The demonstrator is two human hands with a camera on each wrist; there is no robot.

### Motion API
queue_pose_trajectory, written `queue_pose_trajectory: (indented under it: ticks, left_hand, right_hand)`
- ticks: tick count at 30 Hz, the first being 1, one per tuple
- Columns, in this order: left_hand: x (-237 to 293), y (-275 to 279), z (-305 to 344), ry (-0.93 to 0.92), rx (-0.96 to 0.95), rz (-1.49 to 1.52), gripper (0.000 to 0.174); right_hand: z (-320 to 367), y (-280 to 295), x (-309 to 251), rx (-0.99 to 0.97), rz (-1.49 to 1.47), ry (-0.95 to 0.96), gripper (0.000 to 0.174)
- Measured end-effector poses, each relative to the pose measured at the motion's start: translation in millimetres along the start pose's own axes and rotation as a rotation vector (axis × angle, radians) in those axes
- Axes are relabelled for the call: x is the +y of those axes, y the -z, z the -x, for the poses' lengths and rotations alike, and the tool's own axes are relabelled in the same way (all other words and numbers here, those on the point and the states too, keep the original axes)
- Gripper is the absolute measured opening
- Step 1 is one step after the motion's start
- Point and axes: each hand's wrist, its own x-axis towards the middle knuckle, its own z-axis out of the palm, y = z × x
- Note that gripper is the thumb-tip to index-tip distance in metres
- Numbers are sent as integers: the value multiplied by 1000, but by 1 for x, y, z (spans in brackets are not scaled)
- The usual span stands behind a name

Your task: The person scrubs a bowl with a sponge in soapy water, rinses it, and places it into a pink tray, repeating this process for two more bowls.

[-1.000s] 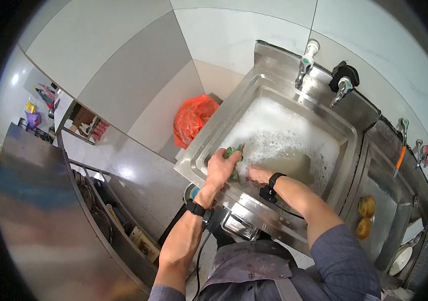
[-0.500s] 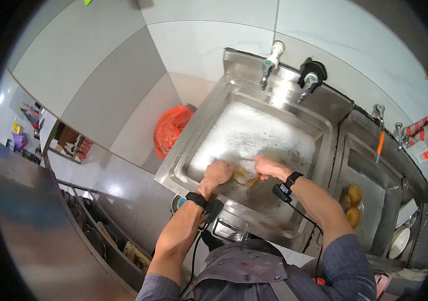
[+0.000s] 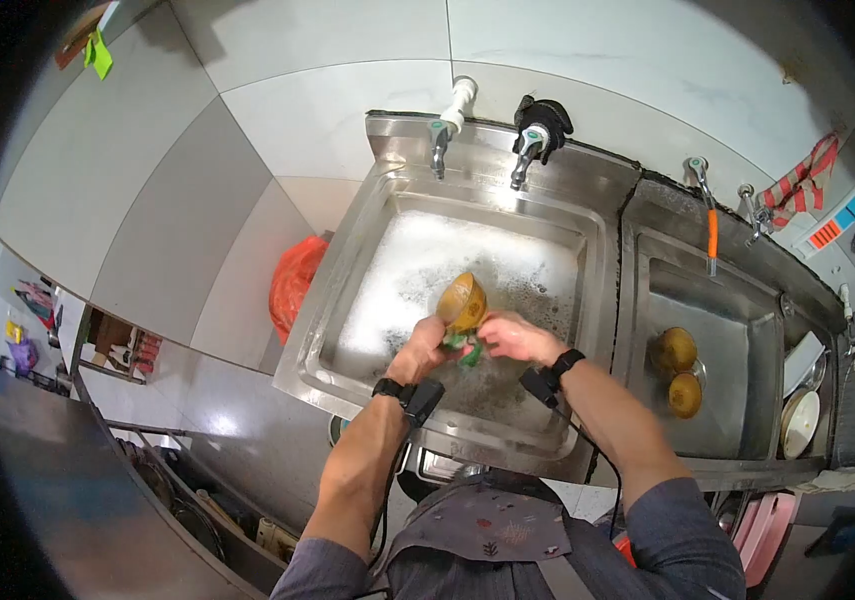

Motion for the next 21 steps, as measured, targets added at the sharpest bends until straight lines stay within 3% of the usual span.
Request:
queue_pose_trajectory:
  ticks: [2,4,6,7,8,10,11,13,15,16,18,20,21]
  left_hand:
    - [2,-9,2,15,-42,79,29]
    - [6,-7,5,4,24,3,32]
    - [5,-3,7,-6,91,-76,37]
    - [2,-1,7,-33,101,-142,39]
    - [1,0,6,-60,112,-207,41]
    - [1,-4,13,-38,145,-272,39]
    - [1,-6,17,-97,117,-279,37]
    - [3,-11,22,-159,88,-277,35]
    - [6,-11,25,-201,281,-430,36]
    - [0,2,9,-201,282,-429,36]
    - [-13,39,-38,-462,413,-875,35]
    - [-2,28,-11,-358,447,-896,34]
    - [3,19,7,-250,474,-921,34]
  right_hand:
    - [-6,-5,11,-360,-35,-44,31]
    - [5,-13,4,-357,-24,-67,31]
    - [11,-19,-1,-173,516,-30,29]
    - [1,-16,7,-155,635,-4,32]
    - [-9,-9,13,-159,640,-1,32]
    - [-4,-12,3,17,739,-123,35]
    - [-14,-6,14,79,820,-27,31]
    - [-18,0,12,177,875,-10,31]
    - [-22,12,11,269,925,7,31]
    - [-24,25,9,333,1024,30,33]
    - [-23,27,-2,395,1129,62,37]
    - [6,16,-27,467,919,212,38]
    - [19,8,-39,377,864,206,41]
